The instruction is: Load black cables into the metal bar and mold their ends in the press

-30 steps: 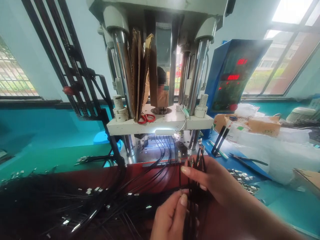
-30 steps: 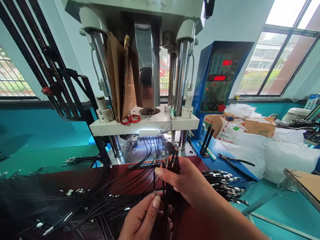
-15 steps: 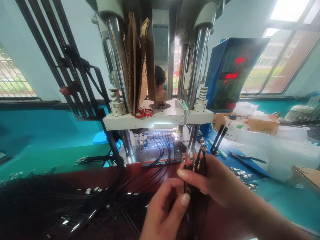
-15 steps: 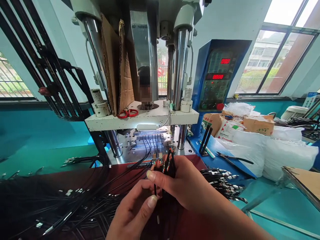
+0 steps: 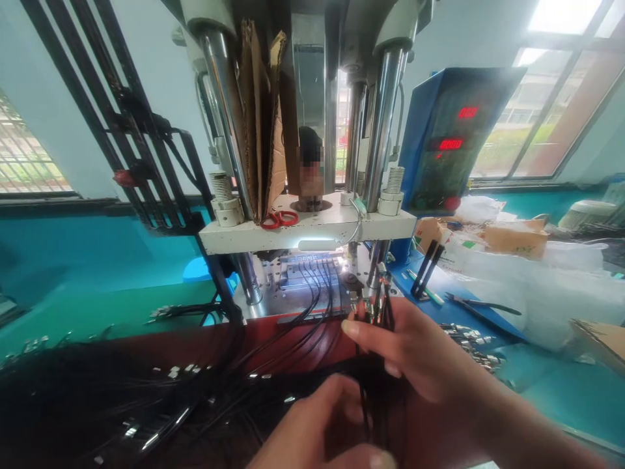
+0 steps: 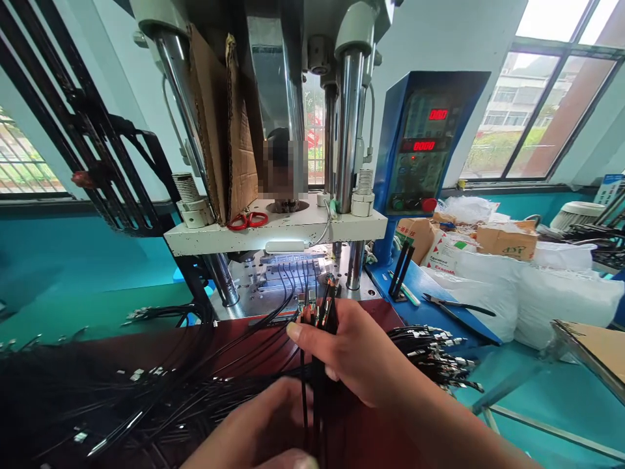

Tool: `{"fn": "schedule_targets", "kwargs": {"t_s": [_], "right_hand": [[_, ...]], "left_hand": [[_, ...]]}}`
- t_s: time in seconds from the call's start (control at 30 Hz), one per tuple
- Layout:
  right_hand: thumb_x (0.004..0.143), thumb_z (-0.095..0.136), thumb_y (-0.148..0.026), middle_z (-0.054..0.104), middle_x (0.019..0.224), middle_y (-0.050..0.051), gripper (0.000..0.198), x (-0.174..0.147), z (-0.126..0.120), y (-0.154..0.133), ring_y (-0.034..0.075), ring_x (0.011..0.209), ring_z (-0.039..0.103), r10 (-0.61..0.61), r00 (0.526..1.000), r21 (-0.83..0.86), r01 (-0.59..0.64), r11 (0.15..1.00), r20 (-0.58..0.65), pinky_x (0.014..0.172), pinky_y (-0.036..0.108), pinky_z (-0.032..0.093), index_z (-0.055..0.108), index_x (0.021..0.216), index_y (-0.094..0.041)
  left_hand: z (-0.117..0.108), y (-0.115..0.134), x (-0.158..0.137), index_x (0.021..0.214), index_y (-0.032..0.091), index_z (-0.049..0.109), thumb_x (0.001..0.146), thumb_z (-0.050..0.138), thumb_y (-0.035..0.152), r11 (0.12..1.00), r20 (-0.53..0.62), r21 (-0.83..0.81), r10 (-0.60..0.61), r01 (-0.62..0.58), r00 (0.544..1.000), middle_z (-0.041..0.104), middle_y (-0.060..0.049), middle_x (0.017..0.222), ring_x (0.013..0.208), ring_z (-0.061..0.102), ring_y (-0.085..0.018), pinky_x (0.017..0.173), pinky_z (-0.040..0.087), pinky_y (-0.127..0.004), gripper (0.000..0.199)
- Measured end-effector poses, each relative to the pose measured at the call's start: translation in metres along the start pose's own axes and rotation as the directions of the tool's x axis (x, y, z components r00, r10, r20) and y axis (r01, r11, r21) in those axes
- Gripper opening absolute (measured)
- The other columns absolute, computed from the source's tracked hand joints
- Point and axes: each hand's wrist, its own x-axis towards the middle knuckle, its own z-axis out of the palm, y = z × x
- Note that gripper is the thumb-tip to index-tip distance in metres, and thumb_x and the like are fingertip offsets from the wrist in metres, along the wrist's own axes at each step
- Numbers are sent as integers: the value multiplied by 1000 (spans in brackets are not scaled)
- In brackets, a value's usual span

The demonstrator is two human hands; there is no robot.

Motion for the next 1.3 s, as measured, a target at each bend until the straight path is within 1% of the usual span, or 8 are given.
{"fn": "schedule_targets", "kwargs": {"t_s": [0.07, 0.2, 0.27, 0.37, 0.57, 0.9, 1.1, 1.3], "right_hand": [[83, 66, -44, 42, 55, -7, 26, 5, 7, 8, 6, 43, 32, 15, 1000, 80, -15, 997, 6, 38, 19, 25, 60, 80, -19], [80, 69, -46, 37, 52, -9, 29, 11, 4, 18, 7, 40, 30, 134, 987, 173, -147, 974, 85, 34, 18, 25, 61, 94, -21], [80, 70, -38, 40, 54, -8, 23, 12, -4, 23, 7, 41, 34, 153, 970, 218, -193, 957, 186, 35, 18, 29, 61, 92, -20], [80, 71, -26, 49, 61, -5, 15, 11, -15, 33, 5, 45, 40, 96, 964, 259, -161, 952, 247, 41, 17, 34, 61, 85, -17], [80, 73, -30, 53, 64, -3, 24, 14, -19, 52, 5, 49, 44, 39, 976, 280, -99, 955, 213, 46, 17, 32, 62, 95, -15], [84, 68, -34, 61, 67, -2, 20, 14, -23, 51, 7, 50, 46, 10, 992, 145, -29, 989, 129, 47, 19, 34, 60, 84, -16], [82, 69, -33, 61, 65, -2, 20, 12, -25, 47, 8, 49, 49, 59, 972, 66, -76, 995, 229, 47, 20, 35, 62, 90, -17], [77, 74, -31, 54, 59, -4, 21, 13, -26, 46, 8, 50, 45, 25, 951, 96, -57, 994, 308, 46, 19, 32, 61, 83, -15]], "left_hand": [[8, -7, 15, 111, 18, 58, 72, 76, 32, 983, 61, -174, 75, -63, 995, 66, -7, 98, 90, 61, -20, 75, 43, -28, 45], [18, -36, 40, 101, 13, 56, 85, 63, 41, 929, 89, -366, 81, -43, 993, 70, -12, 88, 70, 68, -19, 62, 45, -27, 33], [19, -43, 41, 108, 16, 52, 86, 62, 40, 879, 79, -477, 67, -21, 995, 69, -13, 99, 76, 71, -22, 69, 50, -33, 34], [19, -40, 36, 113, 18, 51, 86, 62, 34, 824, 78, -566, 29, 21, 996, 66, -13, 108, 84, 71, -26, 81, 50, -46, 33], [21, -32, 37, 106, 17, 60, 84, 61, 24, 867, -50, -498, -42, 12, 998, 63, -14, 112, 90, 68, -26, 84, 50, -47, 24], [12, -28, 38, 110, 15, 61, 86, 63, 31, 898, -78, -440, -22, -14, 997, 67, -13, 102, 83, 65, -20, 78, 49, -36, 30], [7, -22, 36, 113, 17, 62, 88, 61, 26, 921, -39, -390, -2, -13, 999, 63, -12, 110, 94, 63, -22, 87, 47, -39, 27], [13, -13, 30, 104, 15, 64, 85, 63, 27, 954, -93, -298, -25, -4, 995, 66, -8, 90, 80, 61, -18, 77, 47, -32, 23]]}}
